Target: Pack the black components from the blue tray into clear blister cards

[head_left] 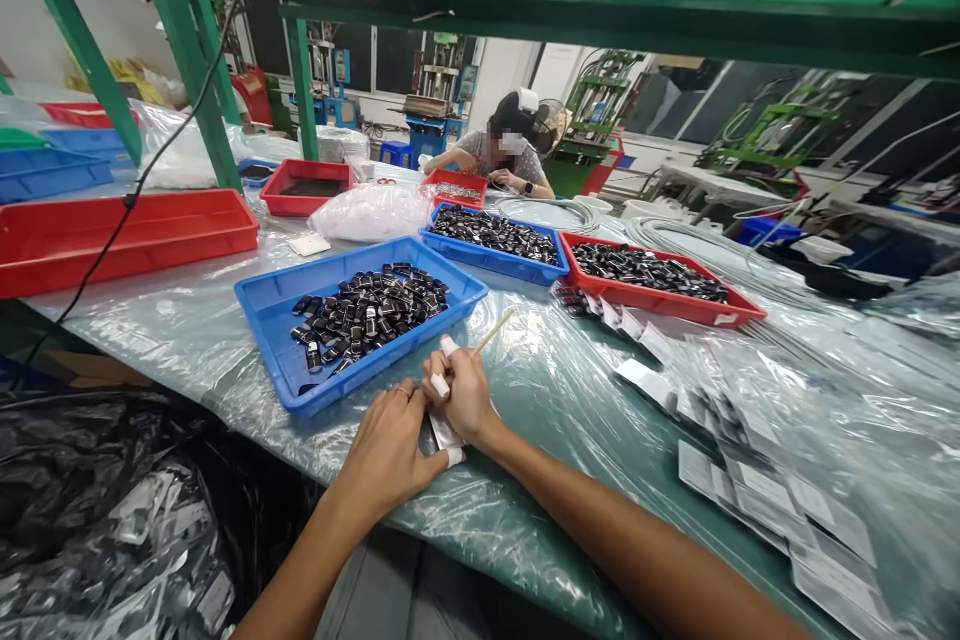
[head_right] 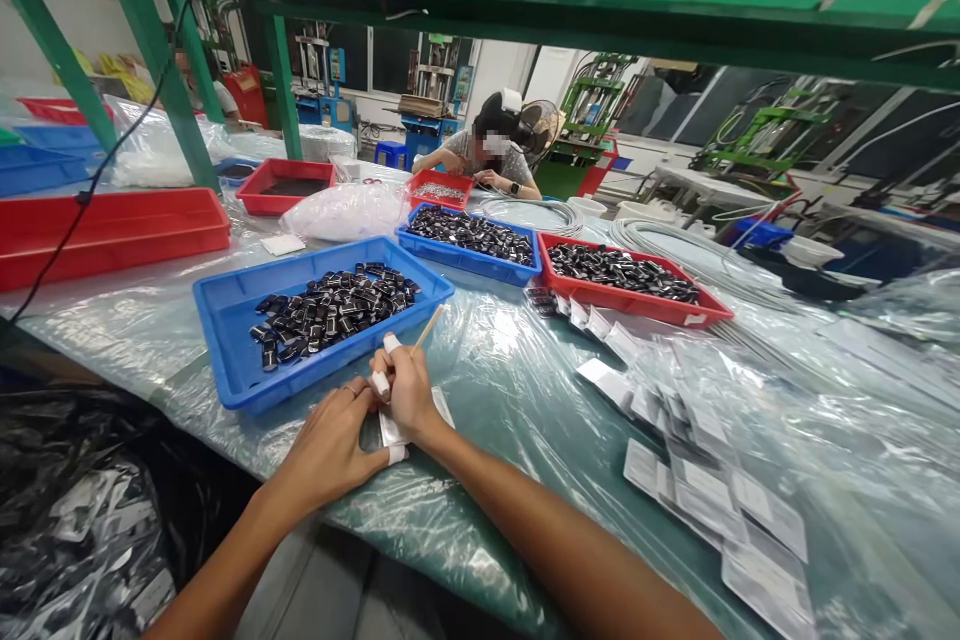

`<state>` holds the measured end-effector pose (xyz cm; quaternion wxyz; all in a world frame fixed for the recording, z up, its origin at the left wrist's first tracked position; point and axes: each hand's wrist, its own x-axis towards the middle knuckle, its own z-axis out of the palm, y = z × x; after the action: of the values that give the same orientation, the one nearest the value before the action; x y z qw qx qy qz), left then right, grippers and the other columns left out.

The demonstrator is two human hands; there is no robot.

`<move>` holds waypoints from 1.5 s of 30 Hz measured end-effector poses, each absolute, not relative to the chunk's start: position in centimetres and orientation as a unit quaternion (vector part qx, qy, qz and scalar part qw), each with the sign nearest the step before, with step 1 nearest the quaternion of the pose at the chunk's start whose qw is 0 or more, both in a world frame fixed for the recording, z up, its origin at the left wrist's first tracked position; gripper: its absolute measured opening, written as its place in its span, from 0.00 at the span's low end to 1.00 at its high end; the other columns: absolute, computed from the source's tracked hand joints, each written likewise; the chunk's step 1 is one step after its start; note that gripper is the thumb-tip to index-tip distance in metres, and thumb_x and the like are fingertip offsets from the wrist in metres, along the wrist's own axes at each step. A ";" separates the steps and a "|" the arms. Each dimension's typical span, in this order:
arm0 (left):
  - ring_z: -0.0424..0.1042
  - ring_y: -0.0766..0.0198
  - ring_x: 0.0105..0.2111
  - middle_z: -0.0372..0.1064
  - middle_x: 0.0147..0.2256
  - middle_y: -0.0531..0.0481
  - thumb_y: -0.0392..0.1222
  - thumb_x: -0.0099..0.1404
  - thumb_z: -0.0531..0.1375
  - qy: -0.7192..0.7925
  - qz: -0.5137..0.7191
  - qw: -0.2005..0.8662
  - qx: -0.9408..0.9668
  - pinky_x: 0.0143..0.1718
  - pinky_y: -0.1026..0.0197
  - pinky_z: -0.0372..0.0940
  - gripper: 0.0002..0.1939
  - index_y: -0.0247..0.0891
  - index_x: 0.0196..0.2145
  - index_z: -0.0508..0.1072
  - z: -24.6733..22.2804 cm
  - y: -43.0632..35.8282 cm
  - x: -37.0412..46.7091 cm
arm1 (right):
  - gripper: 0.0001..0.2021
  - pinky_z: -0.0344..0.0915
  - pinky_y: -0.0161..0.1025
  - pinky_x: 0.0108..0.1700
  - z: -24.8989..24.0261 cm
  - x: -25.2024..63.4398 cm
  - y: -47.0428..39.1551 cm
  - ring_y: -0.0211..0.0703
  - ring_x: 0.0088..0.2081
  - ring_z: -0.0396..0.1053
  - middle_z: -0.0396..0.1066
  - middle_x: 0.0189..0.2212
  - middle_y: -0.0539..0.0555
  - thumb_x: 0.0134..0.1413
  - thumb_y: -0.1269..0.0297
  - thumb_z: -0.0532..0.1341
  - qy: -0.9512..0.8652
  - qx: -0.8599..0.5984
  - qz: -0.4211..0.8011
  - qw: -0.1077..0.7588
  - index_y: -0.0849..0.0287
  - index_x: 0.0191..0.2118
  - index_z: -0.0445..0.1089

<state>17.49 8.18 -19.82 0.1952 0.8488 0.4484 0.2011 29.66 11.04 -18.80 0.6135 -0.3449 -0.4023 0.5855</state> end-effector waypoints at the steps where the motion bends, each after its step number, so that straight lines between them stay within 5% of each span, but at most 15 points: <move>1: 0.67 0.45 0.47 0.66 0.46 0.41 0.49 0.57 0.63 0.451 0.203 0.192 0.848 0.48 0.45 0.62 0.22 0.38 0.47 0.66 -19.8 8.1 17.5 | 0.27 0.41 0.33 0.16 -18.8 29.7 10.8 0.29 0.13 0.42 0.45 0.10 0.43 0.53 0.48 0.59 -0.396 -0.346 0.592 0.611 0.58 0.11 0.53; 7: 0.67 0.47 0.45 0.66 0.41 0.43 0.43 0.60 0.58 0.456 0.210 0.178 0.846 0.46 0.46 0.63 0.11 0.37 0.40 0.68 -19.8 7.6 17.9 | 0.28 0.38 0.32 0.18 -17.9 31.4 7.5 0.29 0.13 0.41 0.46 0.11 0.43 0.55 0.47 0.58 -0.425 -0.331 0.692 0.481 0.59 0.13 0.54; 13: 0.65 0.47 0.52 0.65 0.52 0.41 0.37 0.57 0.59 0.422 0.264 0.222 0.839 0.51 0.47 0.62 0.28 0.41 0.56 0.63 -20.3 8.3 16.7 | 0.21 0.38 0.31 0.19 -15.1 37.9 9.5 0.29 0.16 0.35 0.40 0.15 0.40 0.55 0.51 0.58 -0.419 -0.421 0.661 0.458 0.58 0.19 0.54; 16: 0.70 0.53 0.44 0.69 0.46 0.44 0.35 0.59 0.57 0.424 0.319 0.326 0.783 0.45 0.51 0.66 0.34 0.45 0.63 0.56 -20.5 8.7 16.1 | 0.13 0.50 0.32 0.21 -14.9 41.6 10.5 0.32 0.18 0.50 0.52 0.17 0.44 0.52 0.57 0.61 -0.521 -0.594 0.509 0.342 0.59 0.25 0.61; 19: 0.71 0.58 0.39 0.70 0.43 0.46 0.41 0.62 0.57 0.406 0.391 0.466 0.683 0.41 0.56 0.68 0.36 0.42 0.66 0.50 -20.3 8.9 16.2 | 0.09 0.67 0.45 0.37 -15.0 41.8 10.2 0.48 0.34 0.68 0.68 0.32 0.57 0.49 0.65 0.62 -0.644 -0.676 0.204 0.294 0.61 0.37 0.68; 23: 0.71 0.59 0.43 0.70 0.45 0.44 0.47 0.65 0.57 0.385 0.445 0.523 0.616 0.47 0.56 0.67 0.38 0.38 0.67 0.46 -19.8 8.9 16.1 | 0.16 0.63 0.55 0.56 -14.4 36.9 8.5 0.55 0.56 0.63 0.62 0.55 0.63 0.58 0.68 0.56 -0.815 -0.500 -0.015 0.293 0.60 0.52 0.66; 30: 0.71 0.56 0.48 0.70 0.51 0.43 0.52 0.63 0.60 0.367 0.537 0.563 0.509 0.51 0.55 0.66 0.35 0.41 0.64 0.55 -19.6 8.8 16.1 | 0.18 0.66 0.57 0.54 -13.7 32.3 7.8 0.56 0.56 0.62 0.62 0.57 0.63 0.58 0.70 0.55 -0.867 -0.431 -0.020 0.249 0.58 0.54 0.62; 36: 0.68 0.52 0.53 0.72 0.49 0.41 0.45 0.57 0.67 0.279 0.603 0.688 0.292 0.56 0.54 0.63 0.21 0.36 0.48 0.75 -18.4 8.3 16.8 | 0.18 0.67 0.58 0.54 -13.4 31.7 7.8 0.58 0.55 0.63 0.63 0.55 0.64 0.57 0.71 0.55 -0.863 -0.434 -0.050 0.255 0.60 0.54 0.61; 45: 0.71 0.54 0.49 0.75 0.45 0.43 0.43 0.49 0.72 0.288 0.620 0.666 0.297 0.56 0.55 0.61 0.23 0.38 0.44 0.78 -17.8 8.2 16.7 | 0.20 0.66 0.57 0.56 -13.4 30.6 7.5 0.56 0.58 0.62 0.60 0.58 0.64 0.60 0.68 0.58 -0.839 -0.414 0.067 0.347 0.58 0.56 0.57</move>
<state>16.66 8.22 -17.79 0.6662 0.2967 0.2884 0.6205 30.58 7.47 -13.43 0.3473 -0.4145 -0.8385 0.0672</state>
